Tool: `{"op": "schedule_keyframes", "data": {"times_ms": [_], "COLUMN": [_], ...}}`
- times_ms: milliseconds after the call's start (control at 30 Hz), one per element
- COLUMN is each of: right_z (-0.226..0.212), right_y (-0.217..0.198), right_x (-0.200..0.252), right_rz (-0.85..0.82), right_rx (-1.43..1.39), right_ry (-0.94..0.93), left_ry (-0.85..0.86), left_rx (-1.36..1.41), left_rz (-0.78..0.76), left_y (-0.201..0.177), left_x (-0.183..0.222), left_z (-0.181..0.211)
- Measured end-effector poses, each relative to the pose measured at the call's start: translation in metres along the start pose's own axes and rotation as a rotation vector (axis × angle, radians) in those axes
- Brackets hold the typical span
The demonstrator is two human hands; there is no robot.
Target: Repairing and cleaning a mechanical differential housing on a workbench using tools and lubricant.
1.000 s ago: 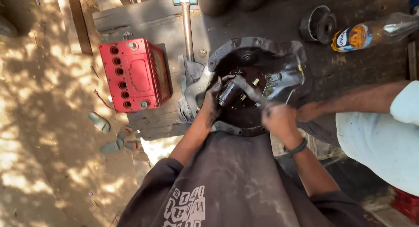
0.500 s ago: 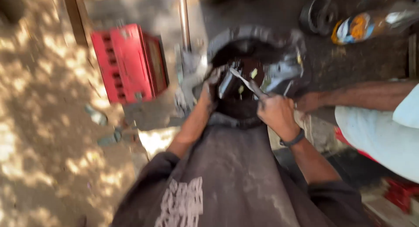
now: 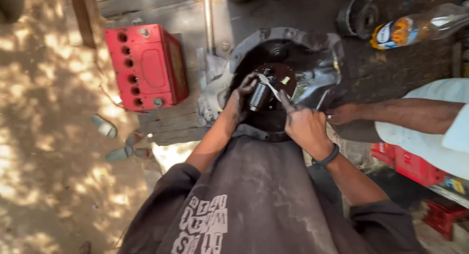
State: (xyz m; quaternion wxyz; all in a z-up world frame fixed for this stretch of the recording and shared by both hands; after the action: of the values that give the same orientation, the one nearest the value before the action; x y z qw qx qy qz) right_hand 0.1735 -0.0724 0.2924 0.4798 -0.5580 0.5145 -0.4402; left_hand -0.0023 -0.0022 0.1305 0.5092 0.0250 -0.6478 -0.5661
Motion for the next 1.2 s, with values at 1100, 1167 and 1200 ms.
{"op": "schedule_keyframes", "data": {"times_ms": [1100,1167,1200], "right_z": [0.06,0.057,0.054], "right_y": [0.025,0.022,0.023], "right_x": [0.041,0.036,0.028], "right_rz": [-0.259,-0.241,-0.214], "right_rx": [0.087,0.103,0.116], "right_ry": [-0.045,-0.103,-0.153], "left_ry": [-0.017,-0.005,0.006], "left_rx": [-0.178,-0.189,-0.211], "left_rz": [-0.077,-0.056,-0.04], "left_y": [-0.018,-0.038,-0.046], "left_x": [-0.026,-0.032,-0.04], "left_z": [-0.015,-0.032,-0.032]}}
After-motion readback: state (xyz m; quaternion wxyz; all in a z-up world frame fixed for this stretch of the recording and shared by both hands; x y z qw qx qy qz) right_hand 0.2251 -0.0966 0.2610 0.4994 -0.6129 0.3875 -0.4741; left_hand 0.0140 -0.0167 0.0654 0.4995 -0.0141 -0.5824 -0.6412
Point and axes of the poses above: each hand's wrist, its own x-axis away from the middle knuckle, its own y-axis out of the palm, z = x × y, the point moved 1 cm from there along -x, towards the middle knuckle, and after that the axes turned 15 degrees about z, right-handed, at the moved point
